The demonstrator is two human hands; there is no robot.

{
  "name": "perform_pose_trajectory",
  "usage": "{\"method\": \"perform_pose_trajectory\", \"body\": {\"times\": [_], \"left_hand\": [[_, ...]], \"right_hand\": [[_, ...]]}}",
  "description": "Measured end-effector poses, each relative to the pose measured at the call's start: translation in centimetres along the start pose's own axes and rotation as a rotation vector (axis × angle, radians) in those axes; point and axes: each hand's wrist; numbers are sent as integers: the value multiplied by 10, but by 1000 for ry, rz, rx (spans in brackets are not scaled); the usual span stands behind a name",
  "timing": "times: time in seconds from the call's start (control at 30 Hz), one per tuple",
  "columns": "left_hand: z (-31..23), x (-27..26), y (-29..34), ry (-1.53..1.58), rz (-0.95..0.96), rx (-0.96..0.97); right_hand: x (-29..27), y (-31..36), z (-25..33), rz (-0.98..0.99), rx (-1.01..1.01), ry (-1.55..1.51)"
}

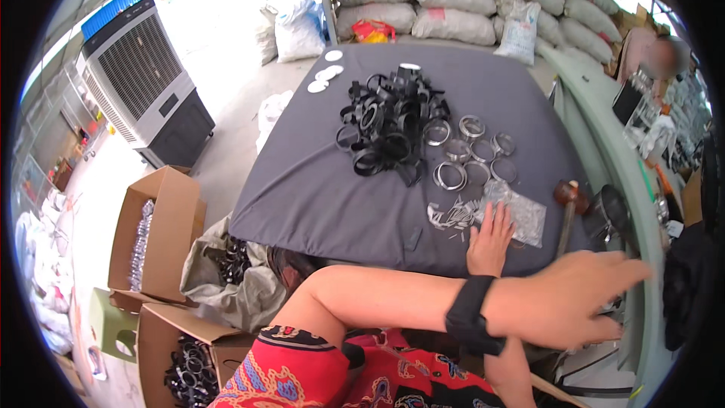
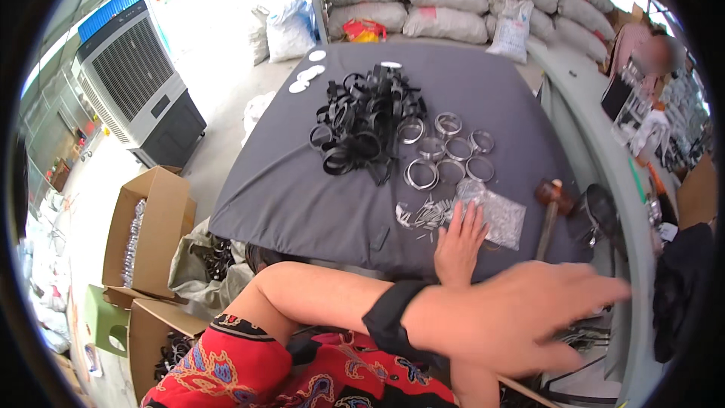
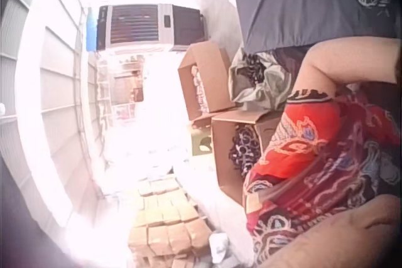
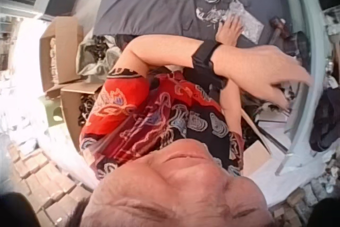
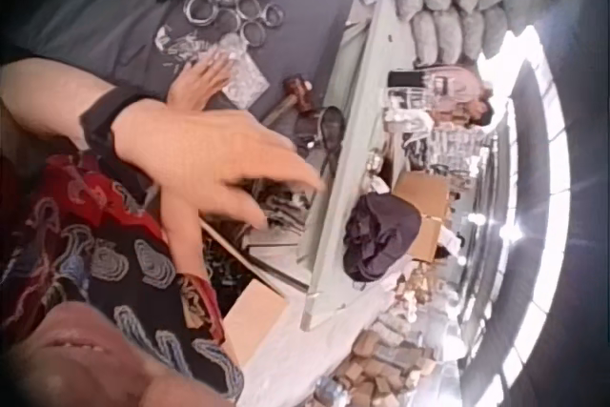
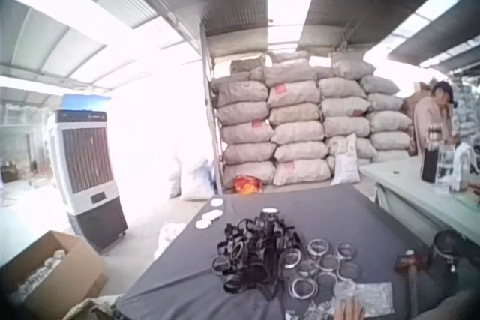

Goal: Manually assembling rubber and metal components using a hammer and manual fitting.

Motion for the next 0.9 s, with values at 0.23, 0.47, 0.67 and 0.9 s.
{"method": "perform_pose_trajectory", "body": {"times": [0.23, 0.47, 0.67, 0.9], "left_hand": [[96, -74, 127, -441, -31, -540], [142, -172, 212, -800, -253, -909], [200, -192, 203, -1001, -146, -847], [199, -189, 200, -1139, -109, -951]], "right_hand": [[-1, 3, -3, -33, -40, -20], [1, 1, 1, -63, -55, -54], [4, 2, -6, -90, -86, -35], [9, 3, -13, -121, -76, -117]]}}
Point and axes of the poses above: each hand's wrist, its own y-axis away from the middle knuckle, its own x-axis out of the palm, z = x × y, and after that the axes turned 8 degrees about -y, right-handed
